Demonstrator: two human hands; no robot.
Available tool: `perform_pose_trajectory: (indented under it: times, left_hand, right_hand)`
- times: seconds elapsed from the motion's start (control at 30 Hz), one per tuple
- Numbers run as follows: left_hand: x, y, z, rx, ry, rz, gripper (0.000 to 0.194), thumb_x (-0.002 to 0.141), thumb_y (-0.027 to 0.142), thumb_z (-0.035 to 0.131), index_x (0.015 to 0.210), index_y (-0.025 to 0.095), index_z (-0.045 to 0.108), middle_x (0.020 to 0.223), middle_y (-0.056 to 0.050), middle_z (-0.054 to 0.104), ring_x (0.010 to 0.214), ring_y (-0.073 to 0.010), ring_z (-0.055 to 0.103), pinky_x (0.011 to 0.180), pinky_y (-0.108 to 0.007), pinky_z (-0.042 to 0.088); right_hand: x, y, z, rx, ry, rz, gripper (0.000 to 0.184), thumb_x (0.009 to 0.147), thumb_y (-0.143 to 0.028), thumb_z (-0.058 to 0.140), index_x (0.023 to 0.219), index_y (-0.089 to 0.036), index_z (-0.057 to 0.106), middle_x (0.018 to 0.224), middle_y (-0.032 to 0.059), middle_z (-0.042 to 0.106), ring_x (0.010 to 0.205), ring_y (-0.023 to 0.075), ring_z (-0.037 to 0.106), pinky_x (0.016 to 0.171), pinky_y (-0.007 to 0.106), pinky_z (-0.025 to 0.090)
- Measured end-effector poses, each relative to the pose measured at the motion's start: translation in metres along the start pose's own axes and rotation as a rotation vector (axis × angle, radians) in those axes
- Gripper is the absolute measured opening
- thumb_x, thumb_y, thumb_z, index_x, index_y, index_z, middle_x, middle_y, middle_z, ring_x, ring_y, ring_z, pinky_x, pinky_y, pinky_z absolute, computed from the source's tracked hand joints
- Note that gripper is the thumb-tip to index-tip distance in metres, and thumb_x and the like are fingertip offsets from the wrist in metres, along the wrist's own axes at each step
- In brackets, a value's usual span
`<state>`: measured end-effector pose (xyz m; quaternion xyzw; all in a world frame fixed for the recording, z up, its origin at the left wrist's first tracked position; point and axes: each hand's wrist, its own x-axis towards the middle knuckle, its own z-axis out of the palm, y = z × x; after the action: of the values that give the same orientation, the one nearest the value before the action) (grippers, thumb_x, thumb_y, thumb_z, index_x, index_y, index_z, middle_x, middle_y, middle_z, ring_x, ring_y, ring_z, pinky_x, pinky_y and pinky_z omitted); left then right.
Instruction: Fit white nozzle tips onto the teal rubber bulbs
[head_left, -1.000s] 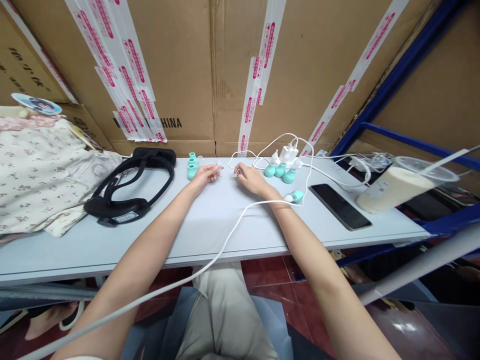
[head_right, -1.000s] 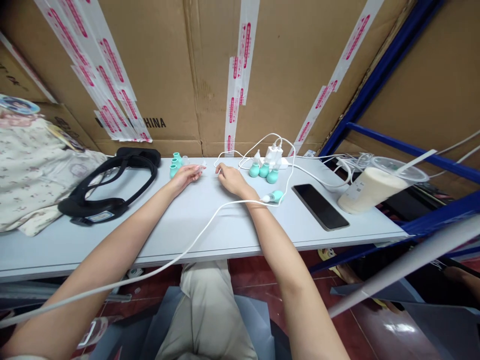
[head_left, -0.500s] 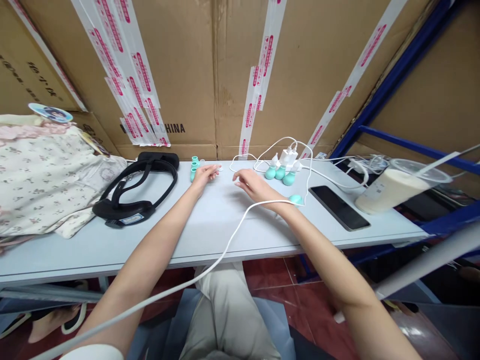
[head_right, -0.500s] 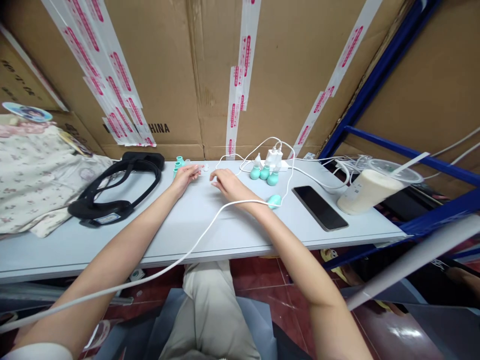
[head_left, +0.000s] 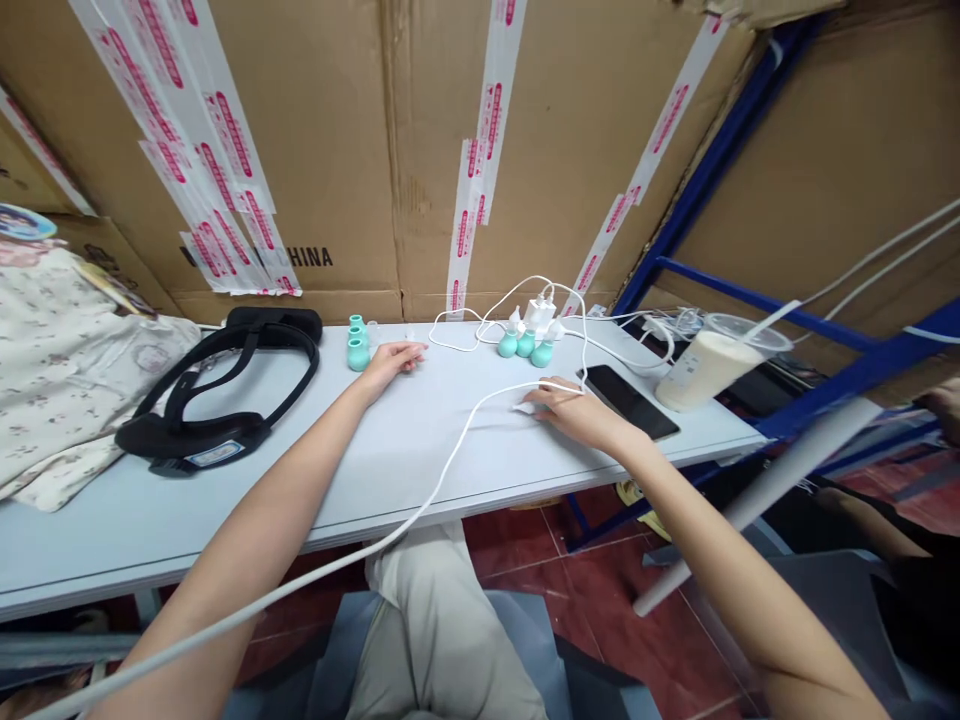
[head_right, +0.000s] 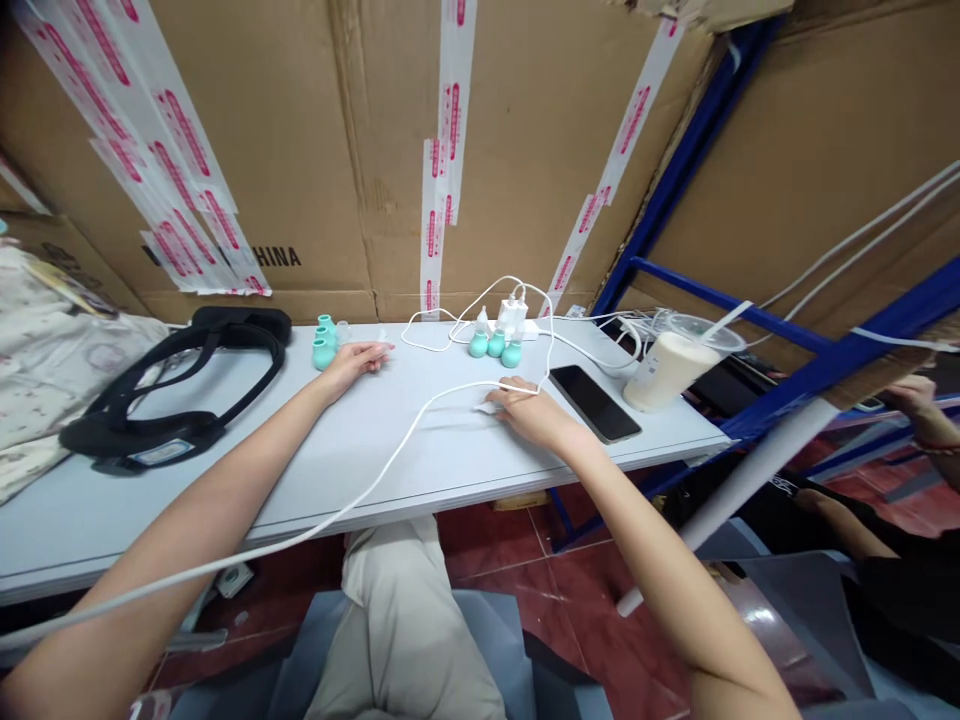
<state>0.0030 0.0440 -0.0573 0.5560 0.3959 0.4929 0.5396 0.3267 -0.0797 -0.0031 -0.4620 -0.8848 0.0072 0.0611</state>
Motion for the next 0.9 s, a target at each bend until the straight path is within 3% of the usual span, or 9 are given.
perform_pose_trajectory:
  times: [0.17, 0.33, 0.4, 0.57, 0.9]
  left_hand:
    - [-0.001, 0.000, 0.000, 0.022, 0.015, -0.022, 0.052, 0.056, 0.048, 0.077, 0.089, 0.009, 0.070, 0.070, -0.004, 0.063, 0.054, -0.0056, 0.047, 0.054, -0.021, 0.037]
    - [-0.003, 0.001, 0.001, 0.037, 0.025, -0.015, 0.054, 0.056, 0.050, 0.076, 0.091, 0.009, 0.069, 0.072, -0.004, 0.064, 0.055, -0.0065, 0.048, 0.054, -0.021, 0.038]
    - [-0.003, 0.003, 0.000, 0.039, 0.054, 0.005, 0.054, 0.056, 0.050, 0.075, 0.091, 0.009, 0.069, 0.071, -0.004, 0.064, 0.054, -0.0067, 0.048, 0.053, -0.021, 0.038]
    - [-0.002, 0.003, 0.000, 0.045, 0.123, 0.003, 0.056, 0.053, 0.054, 0.075, 0.089, 0.011, 0.069, 0.070, -0.004, 0.064, 0.053, -0.0075, 0.048, 0.052, -0.022, 0.037]
    - [0.001, 0.000, 0.003, 0.045, 0.095, -0.005, 0.055, 0.053, 0.055, 0.074, 0.087, 0.012, 0.070, 0.070, -0.005, 0.065, 0.053, -0.0080, 0.050, 0.052, -0.023, 0.037]
  right_hand:
    - [0.026, 0.004, 0.001, 0.045, 0.209, 0.061, 0.027, 0.088, -0.028, 0.048, 0.111, -0.018, 0.058, 0.107, 0.0097, 0.061, 0.102, 0.0213, 0.054, 0.087, 0.031, 0.040]
    - [0.064, 0.014, 0.000, 0.154, 0.528, 0.352, 0.025, 0.089, -0.032, 0.041, 0.101, -0.016, 0.057, 0.092, 0.0076, 0.061, 0.084, 0.0196, 0.055, 0.074, 0.029, 0.041]
    - [0.077, 0.020, 0.004, 0.178, 0.599, 0.442, 0.025, 0.089, -0.031, 0.039, 0.100, -0.017, 0.056, 0.091, 0.0064, 0.061, 0.082, 0.0186, 0.055, 0.072, 0.028, 0.041]
    - [0.094, 0.025, 0.008, 0.113, 0.562, 0.494, 0.024, 0.087, -0.029, 0.042, 0.104, -0.019, 0.055, 0.095, 0.0070, 0.062, 0.085, 0.0197, 0.057, 0.072, 0.028, 0.042]
    - [0.088, 0.021, -0.007, -0.068, 0.523, 0.531, 0.024, 0.086, -0.028, 0.045, 0.106, -0.021, 0.057, 0.102, 0.0100, 0.062, 0.090, 0.0237, 0.059, 0.070, 0.030, 0.042]
